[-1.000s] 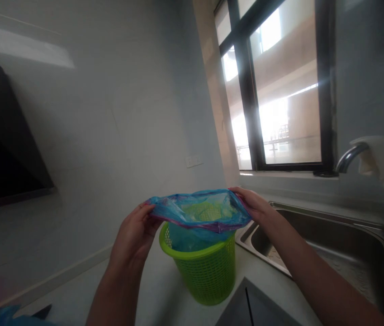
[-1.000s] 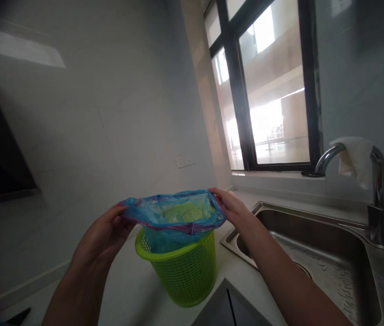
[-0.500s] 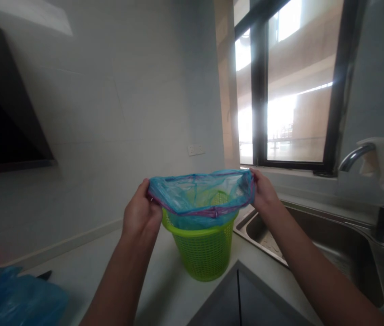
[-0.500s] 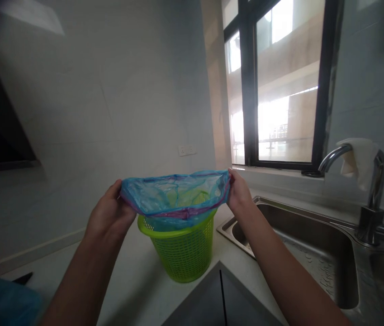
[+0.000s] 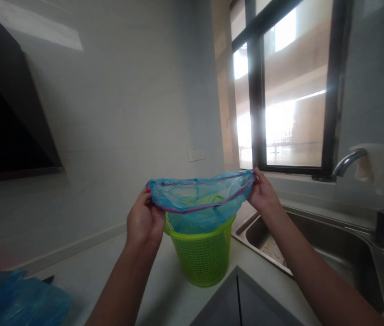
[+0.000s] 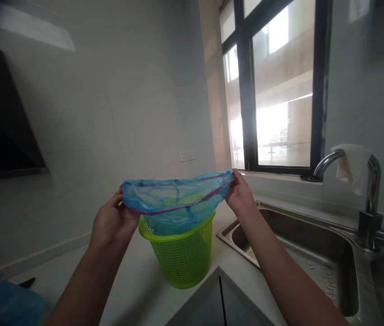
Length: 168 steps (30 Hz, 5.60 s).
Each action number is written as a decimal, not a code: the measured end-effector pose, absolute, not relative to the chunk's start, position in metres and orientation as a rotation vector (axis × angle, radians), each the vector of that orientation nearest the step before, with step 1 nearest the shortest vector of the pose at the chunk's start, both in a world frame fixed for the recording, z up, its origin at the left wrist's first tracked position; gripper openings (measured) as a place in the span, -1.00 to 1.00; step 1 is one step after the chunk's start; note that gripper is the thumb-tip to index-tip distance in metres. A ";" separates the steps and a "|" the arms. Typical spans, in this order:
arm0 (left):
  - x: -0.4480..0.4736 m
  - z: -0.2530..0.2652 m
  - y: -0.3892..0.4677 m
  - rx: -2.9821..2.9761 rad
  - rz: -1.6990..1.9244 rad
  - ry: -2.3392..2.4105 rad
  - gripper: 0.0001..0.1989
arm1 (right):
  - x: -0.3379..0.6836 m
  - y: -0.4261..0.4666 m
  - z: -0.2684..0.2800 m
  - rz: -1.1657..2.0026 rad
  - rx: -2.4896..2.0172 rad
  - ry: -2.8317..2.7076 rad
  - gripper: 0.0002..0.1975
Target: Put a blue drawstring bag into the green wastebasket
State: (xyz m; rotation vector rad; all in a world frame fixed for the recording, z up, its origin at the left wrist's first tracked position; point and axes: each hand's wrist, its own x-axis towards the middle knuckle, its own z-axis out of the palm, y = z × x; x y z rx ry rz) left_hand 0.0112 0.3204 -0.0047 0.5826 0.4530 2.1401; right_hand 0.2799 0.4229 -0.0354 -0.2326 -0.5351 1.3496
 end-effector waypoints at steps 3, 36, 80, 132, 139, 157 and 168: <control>0.014 -0.007 0.323 0.543 2.155 0.528 -0.76 | 0.285 0.429 -0.034 1.303 -0.300 -0.468 -0.78; 0.005 -0.025 0.335 0.834 2.450 0.535 -0.62 | 0.278 0.418 -0.036 1.269 -0.343 -0.173 -0.71; 0.001 -0.022 0.351 0.524 2.375 0.531 -0.78 | 0.251 0.386 -0.040 1.004 -0.501 -0.560 -0.85; -0.004 -0.017 0.333 0.860 1.973 0.573 -0.53 | 0.274 0.421 -0.056 1.323 -0.327 -0.331 -0.79; 0.007 -0.023 0.330 1.165 1.793 0.898 -0.18 | 0.265 0.412 -0.048 1.330 -0.200 -0.535 -0.93; -0.025 -0.023 0.357 0.742 2.308 0.825 -0.95 | 0.273 0.419 -0.050 1.317 -0.155 -0.218 -0.69; 0.001 -0.023 0.343 1.130 2.262 0.327 -0.91 | 0.246 0.407 -0.052 1.092 -0.226 -0.436 -0.78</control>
